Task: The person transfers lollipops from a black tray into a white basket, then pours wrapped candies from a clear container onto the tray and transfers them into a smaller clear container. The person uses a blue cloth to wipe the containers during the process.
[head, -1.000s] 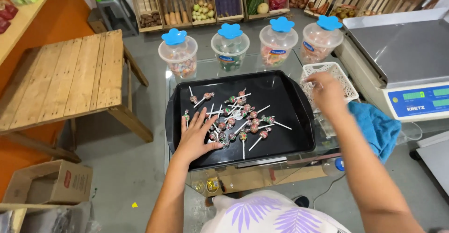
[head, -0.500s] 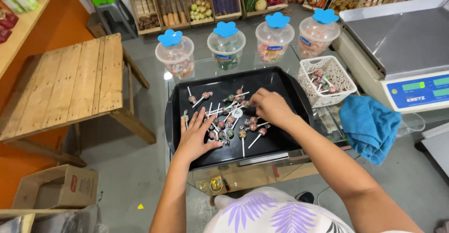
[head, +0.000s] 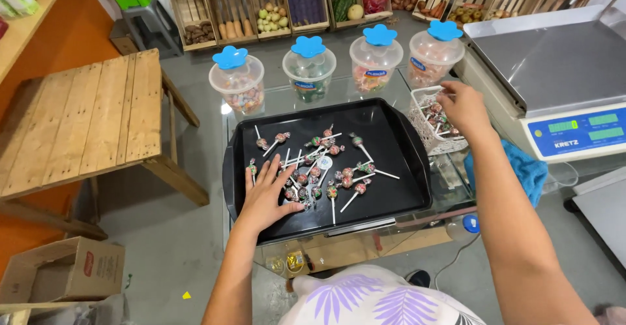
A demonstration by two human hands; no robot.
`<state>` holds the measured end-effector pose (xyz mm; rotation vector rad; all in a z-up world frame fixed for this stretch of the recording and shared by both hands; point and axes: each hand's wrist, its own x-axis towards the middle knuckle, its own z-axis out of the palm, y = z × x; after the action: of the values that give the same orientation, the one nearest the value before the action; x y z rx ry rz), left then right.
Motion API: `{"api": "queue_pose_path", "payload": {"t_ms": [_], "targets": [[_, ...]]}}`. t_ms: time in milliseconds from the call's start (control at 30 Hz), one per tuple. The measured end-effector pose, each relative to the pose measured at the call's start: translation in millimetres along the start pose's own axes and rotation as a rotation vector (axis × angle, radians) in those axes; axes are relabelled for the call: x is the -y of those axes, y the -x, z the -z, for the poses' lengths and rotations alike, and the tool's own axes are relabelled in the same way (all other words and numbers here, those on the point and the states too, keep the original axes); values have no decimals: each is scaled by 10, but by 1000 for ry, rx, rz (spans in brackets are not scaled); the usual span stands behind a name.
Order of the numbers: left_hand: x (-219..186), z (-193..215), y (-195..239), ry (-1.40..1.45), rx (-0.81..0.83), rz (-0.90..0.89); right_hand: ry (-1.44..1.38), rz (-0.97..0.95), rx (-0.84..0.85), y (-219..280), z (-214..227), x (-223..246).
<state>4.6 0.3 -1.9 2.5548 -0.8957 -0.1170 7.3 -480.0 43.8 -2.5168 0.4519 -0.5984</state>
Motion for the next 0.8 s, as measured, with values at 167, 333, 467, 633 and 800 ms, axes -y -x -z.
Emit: {"api": "queue_pose_path", "payload": {"t_ms": [167,333,467,633,800], "targets": [[6,0,-24,7,-5,8,48,124,-92,9,-193,70],[13,-24,-7,0,0,9,3,283,118,715,-567,1219],[-35,16,-2,4,5,9,144,344,381,814,-1070,1356],[-8,1,-29,-7,5,12,131,333,209,570,-834,1190],[6,-4,-18,3,-64,-6,239,309,-178,2,-241,27]]}}
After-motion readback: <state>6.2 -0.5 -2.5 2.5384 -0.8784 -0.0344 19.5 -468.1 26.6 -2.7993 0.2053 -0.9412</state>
